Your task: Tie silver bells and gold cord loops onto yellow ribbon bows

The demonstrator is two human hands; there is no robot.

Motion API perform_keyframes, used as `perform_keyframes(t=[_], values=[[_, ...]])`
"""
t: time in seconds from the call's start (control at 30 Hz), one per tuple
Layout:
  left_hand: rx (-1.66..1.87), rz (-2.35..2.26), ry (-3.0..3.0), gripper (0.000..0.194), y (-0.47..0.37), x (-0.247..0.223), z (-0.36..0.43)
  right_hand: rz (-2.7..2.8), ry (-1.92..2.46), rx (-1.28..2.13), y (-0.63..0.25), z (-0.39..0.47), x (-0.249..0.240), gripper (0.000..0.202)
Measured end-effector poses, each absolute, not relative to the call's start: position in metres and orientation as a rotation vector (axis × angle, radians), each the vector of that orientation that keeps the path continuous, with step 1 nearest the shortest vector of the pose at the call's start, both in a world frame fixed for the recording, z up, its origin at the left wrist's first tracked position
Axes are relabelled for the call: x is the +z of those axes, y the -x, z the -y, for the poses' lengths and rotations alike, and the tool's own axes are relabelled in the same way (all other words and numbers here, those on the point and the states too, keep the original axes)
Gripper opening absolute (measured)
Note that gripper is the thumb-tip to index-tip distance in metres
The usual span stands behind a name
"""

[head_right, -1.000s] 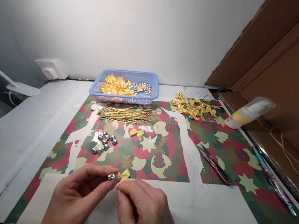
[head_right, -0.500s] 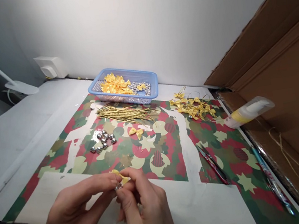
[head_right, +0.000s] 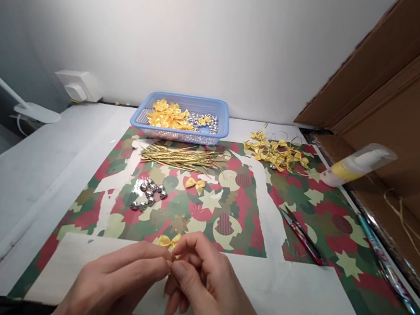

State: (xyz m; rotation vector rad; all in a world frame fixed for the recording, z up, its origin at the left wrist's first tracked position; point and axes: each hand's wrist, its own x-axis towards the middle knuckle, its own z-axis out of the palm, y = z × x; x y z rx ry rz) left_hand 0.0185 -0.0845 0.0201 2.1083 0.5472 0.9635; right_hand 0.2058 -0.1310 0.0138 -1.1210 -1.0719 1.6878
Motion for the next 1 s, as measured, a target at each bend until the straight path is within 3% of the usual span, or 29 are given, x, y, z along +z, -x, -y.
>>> perform_keyframes(t=[0.13,0.3,0.5,0.73,1.0], values=[[0.919,-0.641,-2.11,0.022,-0.016,0.014,0.089,1.023,1.094,1.838,-0.212,0.128,0.015,0.032],[0.937,-0.669,-2.119,0.035,-0.017,0.014,0.093,0.964,1.046,1.927,-0.216,0.127,0.018,0.031],[0.808,-0.635,-2.247,0.049,-0.015,0.024,0.092,1.081,1.134,1.819,-0.214,0.128,0.026,0.029],[1.021,-0.631,-2.169,0.055,-0.015,0.01,0.089,0.978,1.21,1.635,-0.212,0.123,0.016,0.033],[0.948,-0.662,-2.15,0.065,-0.014,0.008,0.09,1.094,1.193,1.586,-0.215,0.122,0.011,0.025]])
